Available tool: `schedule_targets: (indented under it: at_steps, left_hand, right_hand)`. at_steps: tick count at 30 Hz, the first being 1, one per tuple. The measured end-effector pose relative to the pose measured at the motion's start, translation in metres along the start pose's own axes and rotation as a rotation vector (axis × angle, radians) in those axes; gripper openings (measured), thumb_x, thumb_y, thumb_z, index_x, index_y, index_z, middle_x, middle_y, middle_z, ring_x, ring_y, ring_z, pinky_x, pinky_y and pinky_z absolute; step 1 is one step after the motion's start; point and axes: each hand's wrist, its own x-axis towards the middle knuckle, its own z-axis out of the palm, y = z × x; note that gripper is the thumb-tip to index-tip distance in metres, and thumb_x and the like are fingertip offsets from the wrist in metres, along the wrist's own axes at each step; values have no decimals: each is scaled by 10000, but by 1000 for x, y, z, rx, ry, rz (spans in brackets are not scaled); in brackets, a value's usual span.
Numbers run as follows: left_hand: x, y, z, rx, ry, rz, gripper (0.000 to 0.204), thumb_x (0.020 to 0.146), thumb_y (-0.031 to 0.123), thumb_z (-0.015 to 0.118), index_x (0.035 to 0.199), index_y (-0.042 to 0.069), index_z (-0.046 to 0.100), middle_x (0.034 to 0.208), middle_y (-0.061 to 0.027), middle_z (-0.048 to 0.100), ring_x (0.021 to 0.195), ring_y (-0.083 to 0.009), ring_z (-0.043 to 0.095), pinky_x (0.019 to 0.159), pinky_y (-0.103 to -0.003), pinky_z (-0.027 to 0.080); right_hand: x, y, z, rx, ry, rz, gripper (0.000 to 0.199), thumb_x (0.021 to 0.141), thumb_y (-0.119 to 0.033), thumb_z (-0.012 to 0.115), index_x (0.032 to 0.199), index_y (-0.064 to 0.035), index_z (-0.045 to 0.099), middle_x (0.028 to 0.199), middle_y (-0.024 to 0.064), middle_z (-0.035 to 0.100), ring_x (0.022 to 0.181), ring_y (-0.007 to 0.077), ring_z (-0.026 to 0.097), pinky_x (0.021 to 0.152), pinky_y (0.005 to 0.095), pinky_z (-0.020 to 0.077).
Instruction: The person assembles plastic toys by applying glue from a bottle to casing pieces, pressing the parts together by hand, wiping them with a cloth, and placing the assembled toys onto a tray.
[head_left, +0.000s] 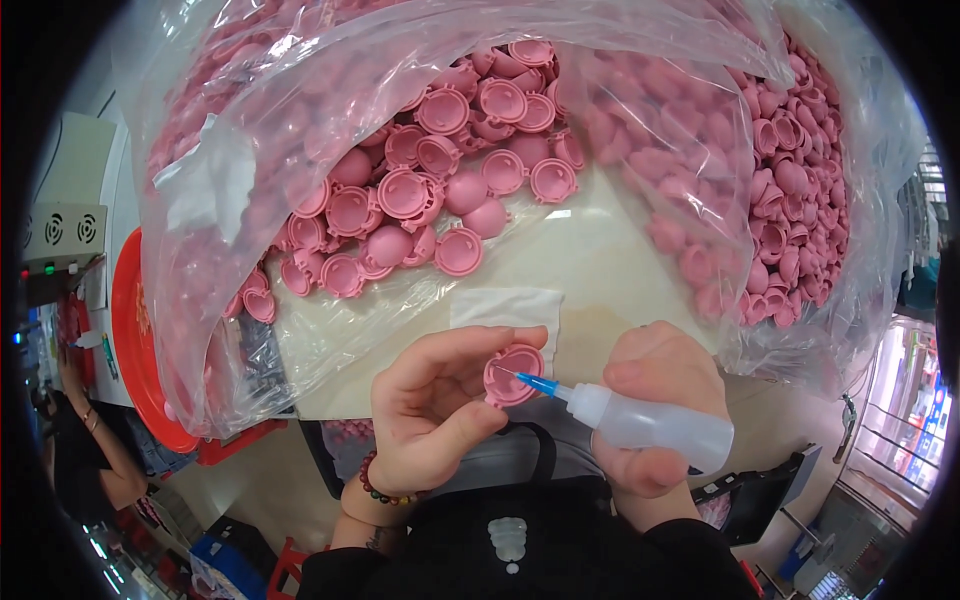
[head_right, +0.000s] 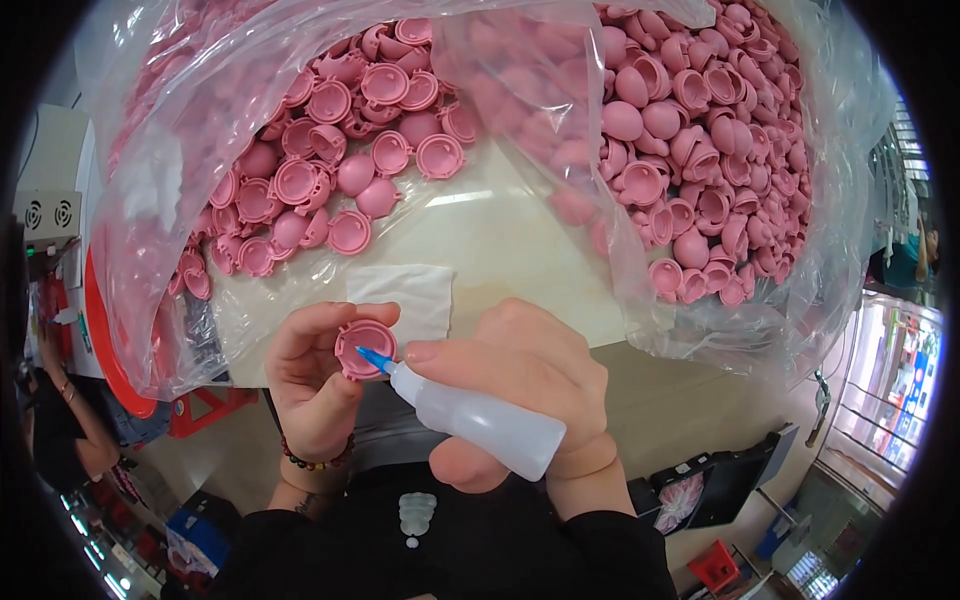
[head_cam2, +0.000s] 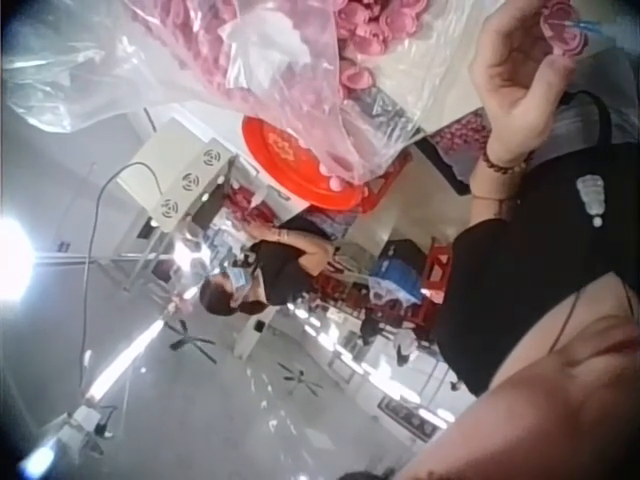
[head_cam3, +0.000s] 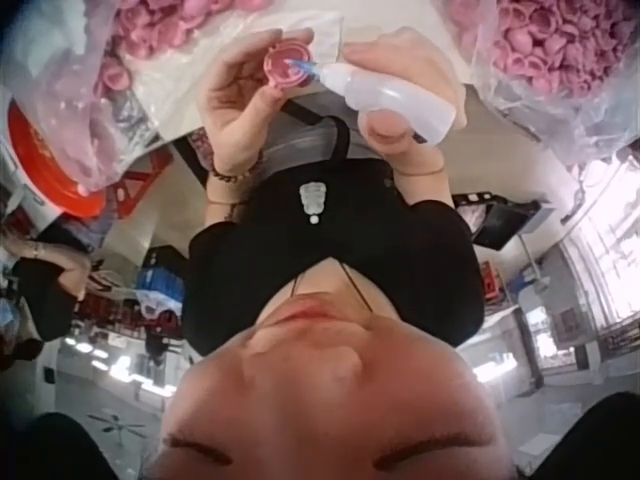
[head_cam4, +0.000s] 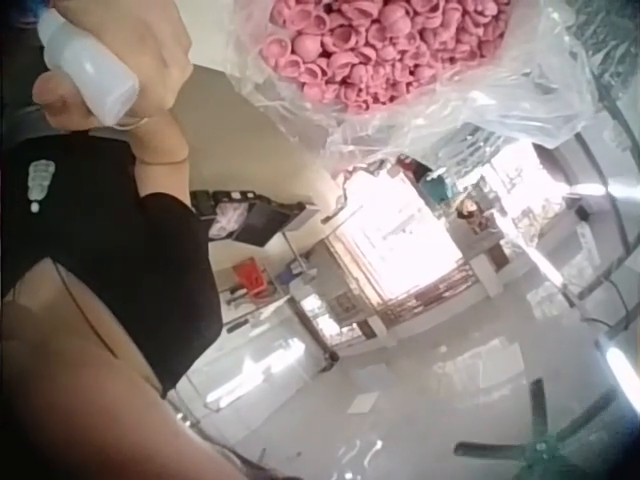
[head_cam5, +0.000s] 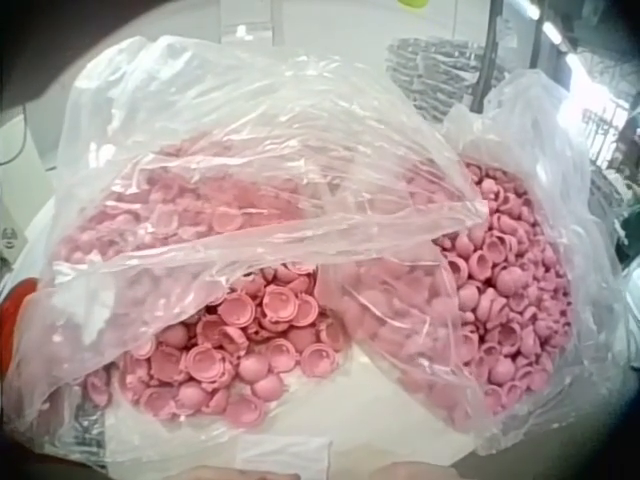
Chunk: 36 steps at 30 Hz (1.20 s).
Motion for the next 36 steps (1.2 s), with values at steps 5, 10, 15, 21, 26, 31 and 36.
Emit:
schedule_targets:
  at_steps: [5,10,15,21,26,31,36]
  left_hand:
    - [-1,3,2,11,16,-7,479,768,152,653,1143,-37,422,1101,-255,521,977,-230,562,800,-295,477]
    - [-3,4,0,-10,15,-11,471,760,140,661,1128,-42,429,1094,-262,521,963,-242,568,813,-317,470]
    - [-3,7,-6,226,-75,214,425,698,-91,611,1102,-67,481,1125,-251,513,1055,-282,521,875,-343,432]
    - [-3,11,-5,680,26,448,445,624,-81,681,1042,-37,535,1037,-245,570,944,-289,583,776,-316,471]
    - [-2,6,-8,680,77,504,455,624,-86,689,1041,-21,521,1041,-261,559,944,-294,583,777,-319,475]
    - [-5,2,-11,461,48,484,459,658,-127,656,1052,-1,455,1098,-293,502,985,-294,562,812,-317,472]
    - [-5,3,-11,449,18,480,467,659,-125,658,1054,5,446,1108,-295,493,1001,-292,553,808,-309,472]
  right_hand:
    - [1,2,-5,41,25,-61,538,759,-534,551,902,-22,633,612,3,523,518,142,478,446,245,356]
    - [2,0,-4,-31,15,-24,557,765,-545,529,908,-16,631,617,18,531,521,152,484,450,249,362]
    - [1,-1,-5,-44,-9,-18,571,766,-553,521,912,-11,628,619,23,532,519,157,484,449,255,364]
    - [-5,3,2,3,80,-89,653,821,-619,346,828,6,534,651,60,428,489,135,362,431,244,251]
    - [-7,7,3,188,202,-22,621,822,-600,378,842,4,523,651,46,406,491,112,328,425,231,228]
    - [-9,-1,2,123,74,59,644,769,-612,452,790,10,620,638,50,568,503,170,487,451,268,377]
    - [-7,2,5,157,63,23,611,763,-587,492,833,3,631,653,40,582,512,161,492,448,253,374]
